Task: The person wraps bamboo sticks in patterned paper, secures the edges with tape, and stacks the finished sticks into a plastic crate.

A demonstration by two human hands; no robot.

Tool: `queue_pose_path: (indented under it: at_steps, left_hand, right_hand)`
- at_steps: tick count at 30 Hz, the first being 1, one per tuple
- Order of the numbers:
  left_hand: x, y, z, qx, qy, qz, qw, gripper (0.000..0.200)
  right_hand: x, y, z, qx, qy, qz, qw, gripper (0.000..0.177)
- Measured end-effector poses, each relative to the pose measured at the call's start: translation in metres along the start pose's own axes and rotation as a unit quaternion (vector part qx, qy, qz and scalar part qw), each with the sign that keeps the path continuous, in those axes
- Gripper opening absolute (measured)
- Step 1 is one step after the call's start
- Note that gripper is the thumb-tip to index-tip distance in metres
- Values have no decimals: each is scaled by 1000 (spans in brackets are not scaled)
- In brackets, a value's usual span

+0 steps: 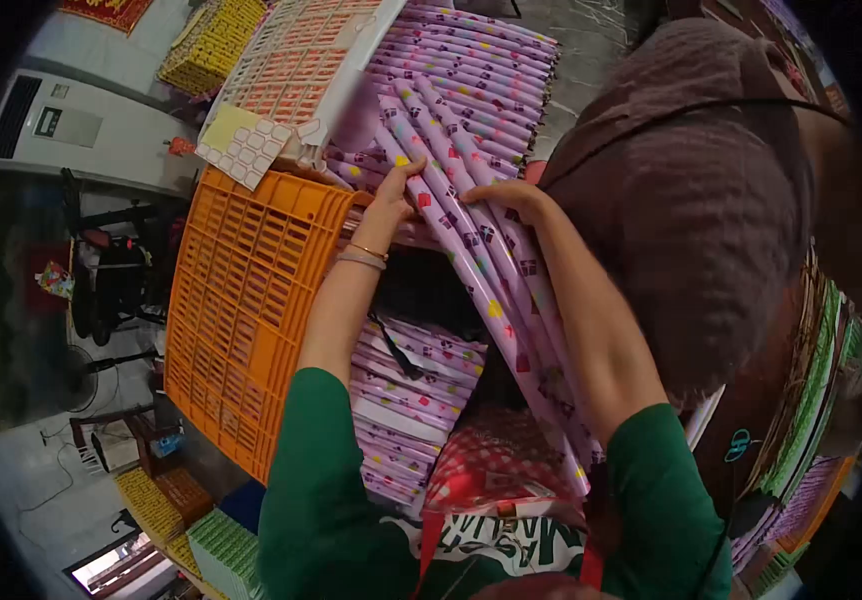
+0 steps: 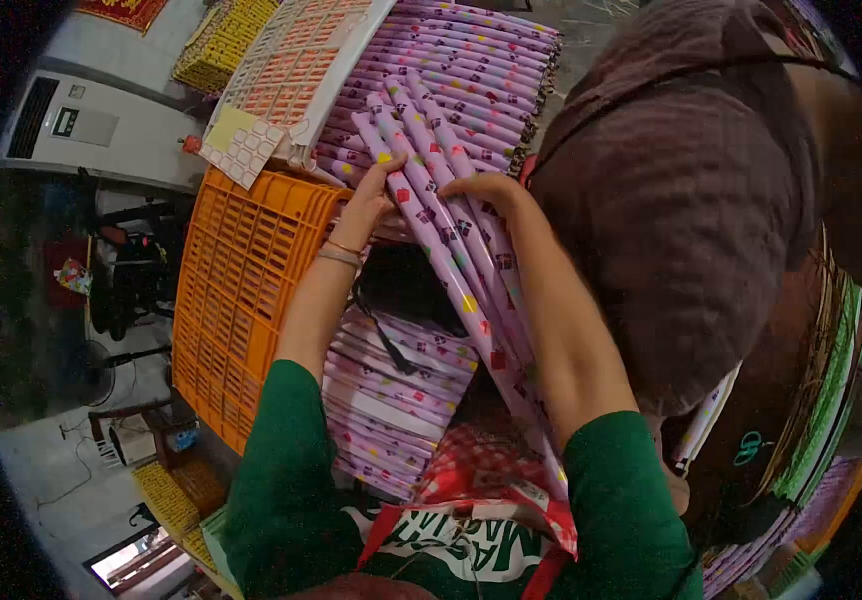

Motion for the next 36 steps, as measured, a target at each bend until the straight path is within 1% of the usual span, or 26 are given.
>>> queue_pose_path:
  at_steps: [1, 2, 3, 4, 5, 7, 8, 9, 10, 11, 12, 14, 15, 17, 18, 20, 21, 24, 25, 26, 27, 28, 29, 33, 35, 36]
  left_hand:
    - [20, -2, 9, -10, -1, -2, 1000, 35]
    - [29, -9, 8, 16, -13, -20, 1000, 32]
    - [41, -16, 6, 28, -37, -12, 999, 31]
    - [47, -23, 3, 37, -62, -4, 997, 30]
    - [44, -33, -6, 45, -76, -3, 996, 30]
    - [55, -47, -16, 81, -160, -41, 983, 40]
    - [74, -49, -6, 73, -151, -22, 986, 42]
    - [80, -51, -6, 72, -150, -22, 986, 42]
    - [86, -55, -5, 71, -163, -26, 984, 41]
    - [93, -57, -3, 72, -177, -30, 981, 40]
    - [111, -60, 9, 141, -190, -34, 971, 35]
    - [141, -61, 33, 63, -175, -35, 982, 30]
    - [153, -68, 42, 83, -176, -40, 980, 33]
    - [200, -77, 90, 57, -133, -97, 985, 34]
    - [182, -85, 70, 70, -164, -159, 971, 36]
    - [183, -81, 84, 98, -160, -172, 967, 36]
    - [177, -82, 93, 126, -151, -187, 962, 36]
    - [160, -79, 117, 211, -118, -222, 945, 37]
    - [263, -109, 117, 236, -105, -234, 937, 37]
    - [269, -114, 123, 259, -91, -244, 930, 37]
    - [263, -121, 122, 283, -77, -254, 922, 37]
    - [234, -97, 142, 306, -62, -262, 913, 37]
    - [182, -75, 137, 329, -46, -272, 903, 38]
    - [192, -82, 140, 420, 26, -310, 852, 39]
    - [189, -77, 127, 463, 69, -335, 818, 39]
    - [186, -79, 118, 485, 90, -346, 798, 39]
  right_hand:
    - [41, 4, 11, -10, 13, -12, 1000, 67]
    - [47, 18, 17, -66, -22, -15, 997, 69]
    - [41, 34, 22, -124, -56, -20, 991, 71]
    - [38, 49, 21, -102, -108, -29, 988, 64]
    - [40, 59, 21, -71, -66, -16, 995, 56]
    - [72, 78, 31, -120, -109, 14, 987, 50]
    - [65, 92, 30, -158, -134, 13, 978, 51]
    - [81, 102, 34, -159, -136, 12, 978, 51]
    - [99, 119, 41, -288, -173, 27, 941, 52]
    - [116, 130, 48, -412, -205, 40, 887, 53]
    - [121, 136, 51, -380, -206, 90, 897, 59]
    - [139, 150, 49, -403, -238, 86, 880, 59]
    - [165, 161, 53, -493, -145, 162, 842, 53]
    - [220, 175, 53, -438, -139, 176, 871, 46]
    - [163, 183, 25, -448, -251, 126, 849, 42]
    - [190, 198, 19, -510, -224, 251, 791, 43]
    - [208, 203, 20, -490, -227, 282, 793, 46]
    - [245, 200, 10, -459, -248, 283, 805, 45]
    - [252, 203, 12, -445, -263, 284, 808, 44]
    - [260, 209, 9, -433, -278, 283, 810, 44]
    - [267, 209, 13, -419, -293, 282, 812, 43]
    - [272, 199, 16, -405, -307, 279, 815, 43]
    - [267, 190, 17, -392, -323, 277, 816, 42]
    - [227, 140, 34, -330, -392, 271, 815, 40]
    - [175, 101, 31, -295, -433, 271, 807, 40]
    - [169, 101, 33, -276, -452, 272, 804, 39]
Point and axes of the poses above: each hand's wrist, its own x-axis towards the middle knuckle, its own z-axis out of the back of the hand, y = z × x, the point moved 2 cm from there along x, towards the middle knuckle, and after that the axes turned 13 degrees about -z, right-handed, at the moved point
